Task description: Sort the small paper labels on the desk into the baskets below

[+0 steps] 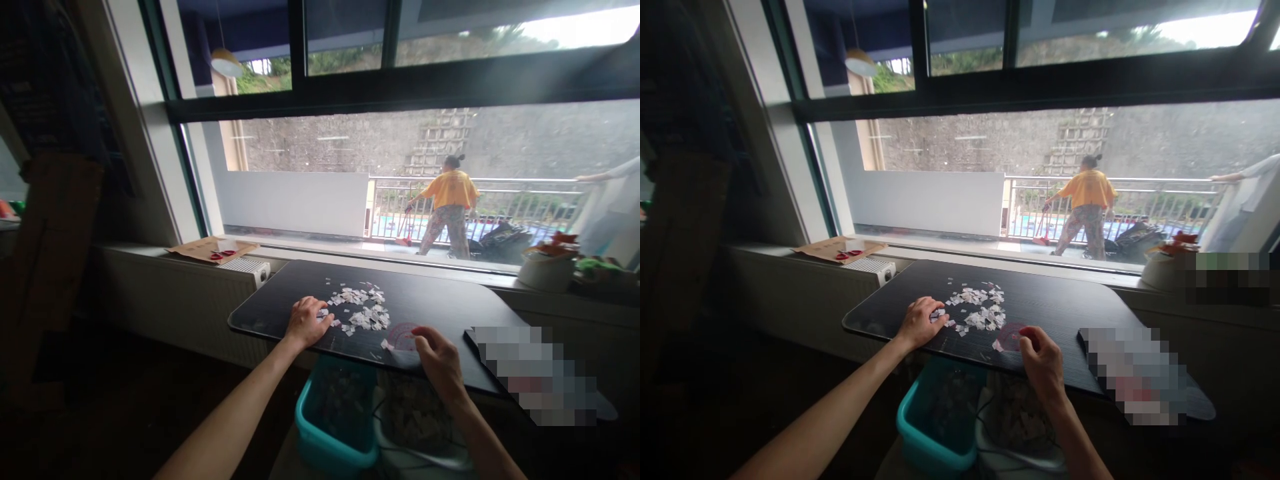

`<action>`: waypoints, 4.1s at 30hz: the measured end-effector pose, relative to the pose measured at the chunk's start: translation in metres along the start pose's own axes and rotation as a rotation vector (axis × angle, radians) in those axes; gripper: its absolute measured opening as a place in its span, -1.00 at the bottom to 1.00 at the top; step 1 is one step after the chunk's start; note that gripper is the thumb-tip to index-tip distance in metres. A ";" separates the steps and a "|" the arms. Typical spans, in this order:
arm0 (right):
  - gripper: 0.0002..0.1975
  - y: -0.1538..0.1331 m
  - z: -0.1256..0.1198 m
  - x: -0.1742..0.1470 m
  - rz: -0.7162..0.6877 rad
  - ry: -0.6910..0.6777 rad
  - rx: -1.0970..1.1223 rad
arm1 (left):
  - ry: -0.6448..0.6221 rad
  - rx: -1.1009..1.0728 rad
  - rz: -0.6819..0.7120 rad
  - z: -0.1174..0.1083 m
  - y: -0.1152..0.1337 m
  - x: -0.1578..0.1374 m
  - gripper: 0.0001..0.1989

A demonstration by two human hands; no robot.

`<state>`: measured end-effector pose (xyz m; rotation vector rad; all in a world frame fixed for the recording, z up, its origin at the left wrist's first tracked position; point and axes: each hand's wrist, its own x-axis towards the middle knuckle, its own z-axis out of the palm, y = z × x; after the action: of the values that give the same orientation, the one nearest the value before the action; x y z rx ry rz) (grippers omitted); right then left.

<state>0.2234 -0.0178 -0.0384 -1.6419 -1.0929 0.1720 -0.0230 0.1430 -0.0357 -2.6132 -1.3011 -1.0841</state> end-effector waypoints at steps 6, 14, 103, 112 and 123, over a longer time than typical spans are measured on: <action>-0.74 0.008 -0.013 0.001 0.050 0.065 -0.004 | 0.001 0.010 0.015 0.000 0.000 0.000 -0.78; -0.73 0.014 -0.012 0.001 0.030 0.012 -0.042 | 0.027 0.026 0.020 0.001 0.000 0.001 -0.76; -0.66 0.012 0.028 0.024 -0.152 -0.210 -0.013 | 0.047 0.060 -0.006 0.000 0.001 0.000 -0.81; -0.70 0.005 0.020 0.018 -0.149 -0.271 0.058 | 0.046 0.051 -0.012 0.000 0.002 0.000 -0.80; -0.72 0.007 0.020 0.019 -0.091 -0.180 0.028 | 0.044 0.049 -0.005 0.000 0.001 0.000 -0.78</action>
<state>0.2254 0.0095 -0.0440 -1.5711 -1.2936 0.2787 -0.0226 0.1420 -0.0354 -2.5380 -1.3096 -1.0893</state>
